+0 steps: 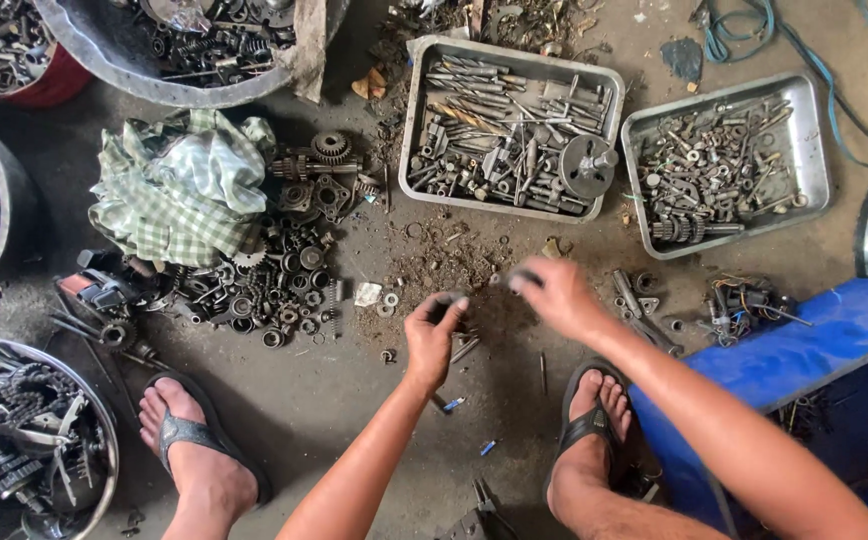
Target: Sorting various motorcycle engine components, bolts, and screws into specific trays and containers.
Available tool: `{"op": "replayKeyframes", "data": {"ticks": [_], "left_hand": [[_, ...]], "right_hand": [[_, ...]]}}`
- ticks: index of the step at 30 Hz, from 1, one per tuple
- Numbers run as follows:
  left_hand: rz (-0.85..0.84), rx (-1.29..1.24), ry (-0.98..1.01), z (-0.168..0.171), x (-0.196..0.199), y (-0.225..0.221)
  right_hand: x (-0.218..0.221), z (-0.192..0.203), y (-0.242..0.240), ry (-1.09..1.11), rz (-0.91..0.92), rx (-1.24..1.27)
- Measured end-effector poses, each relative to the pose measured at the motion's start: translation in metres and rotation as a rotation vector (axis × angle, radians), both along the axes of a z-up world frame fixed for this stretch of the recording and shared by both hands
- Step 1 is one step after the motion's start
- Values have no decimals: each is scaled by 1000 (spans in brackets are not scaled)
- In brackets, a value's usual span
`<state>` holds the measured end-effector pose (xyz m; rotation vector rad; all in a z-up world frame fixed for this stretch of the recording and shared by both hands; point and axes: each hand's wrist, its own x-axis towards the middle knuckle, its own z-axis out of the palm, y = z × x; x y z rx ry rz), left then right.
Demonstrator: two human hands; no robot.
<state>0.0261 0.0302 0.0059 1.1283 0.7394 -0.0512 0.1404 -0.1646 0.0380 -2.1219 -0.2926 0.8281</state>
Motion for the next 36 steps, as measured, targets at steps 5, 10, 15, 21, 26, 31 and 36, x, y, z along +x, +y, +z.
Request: {"op": "replayKeyframes", "data": {"ticks": [5,10,15,21,26,31,36], "left_hand": [[-34,164,6,-18,-15,3],[-111,234,1,-15,-29,-7],[-312,325,28,-32,-55,-11],[-432,500,-116,-37,-75,-5],[-436,588,-159,-36,-65,9],[-386,595,-205,-21,-43,12],[-379,597,-219,-13,-25,3]], "right_hand": [[84,33,6,-587,-45,-377],[165,-15,-29,-718,-46,-525],[166,-5,-23,-765,-34,-575],[112,-6,-28,-933,-50,-328],[108,3,-47,-949,-123,-276],[172,-30,-74,-878,-100,-366],[197,-6,-67,-904,-27,-318]]}}
